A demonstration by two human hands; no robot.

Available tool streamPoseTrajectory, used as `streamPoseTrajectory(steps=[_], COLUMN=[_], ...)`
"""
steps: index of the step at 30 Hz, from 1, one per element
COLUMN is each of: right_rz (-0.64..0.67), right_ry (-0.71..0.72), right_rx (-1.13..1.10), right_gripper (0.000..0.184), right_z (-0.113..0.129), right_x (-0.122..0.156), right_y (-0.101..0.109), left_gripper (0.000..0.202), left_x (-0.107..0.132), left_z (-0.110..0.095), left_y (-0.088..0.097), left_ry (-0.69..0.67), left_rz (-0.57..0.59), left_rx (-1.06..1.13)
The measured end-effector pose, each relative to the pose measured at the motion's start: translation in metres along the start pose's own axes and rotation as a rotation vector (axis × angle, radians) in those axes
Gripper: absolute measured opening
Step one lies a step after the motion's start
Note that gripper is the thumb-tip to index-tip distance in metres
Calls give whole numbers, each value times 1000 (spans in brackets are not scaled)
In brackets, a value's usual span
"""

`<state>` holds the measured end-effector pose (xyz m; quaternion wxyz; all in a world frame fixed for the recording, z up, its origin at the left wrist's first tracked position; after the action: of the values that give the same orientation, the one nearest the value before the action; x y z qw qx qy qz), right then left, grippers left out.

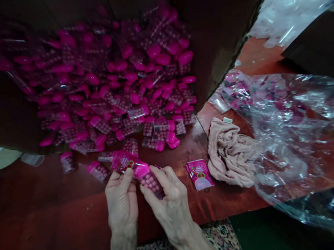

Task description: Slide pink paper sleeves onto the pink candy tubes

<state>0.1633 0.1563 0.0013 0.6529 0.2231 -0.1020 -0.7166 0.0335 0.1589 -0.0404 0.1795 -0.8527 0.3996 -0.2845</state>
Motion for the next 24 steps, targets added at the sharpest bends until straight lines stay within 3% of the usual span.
streamPoseTrajectory(steps=[3, 10, 13, 18, 24], right_rz=[-2, 122, 87, 45, 86], right_ry=[-44, -438, -424, -279, -224], right_rx=[-77, -482, -491, -376, -370], right_gripper=[34, 39, 39, 36, 39], right_z=[-6, -30, -30, -28, -27], right_x=[4, 12, 11, 10, 7], right_y=[-2, -11, -7, -4, -4], left_gripper=[31, 33, 31, 18, 17], left_x=[0, -2, 0, 9, 11], left_z=[0, 2, 3, 16, 24], left_y=[-3, -6, -7, -12, -12], left_ry=[-11, 73, 96, 205, 353], left_rz=[7, 55, 89, 167, 208], left_rx=[-23, 1, 16, -23, -5])
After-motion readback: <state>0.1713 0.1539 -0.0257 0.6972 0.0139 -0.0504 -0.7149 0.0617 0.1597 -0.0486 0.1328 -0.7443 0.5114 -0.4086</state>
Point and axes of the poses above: each hand's wrist, its own x-axis away from the middle knuckle, its own y-axis out of the back of the hand, z = x × y, the point moved 7 cm from there along -x, towards the middle knuckle, and after that the axes turned 5 degrees about -y, right-handed, at the moved point
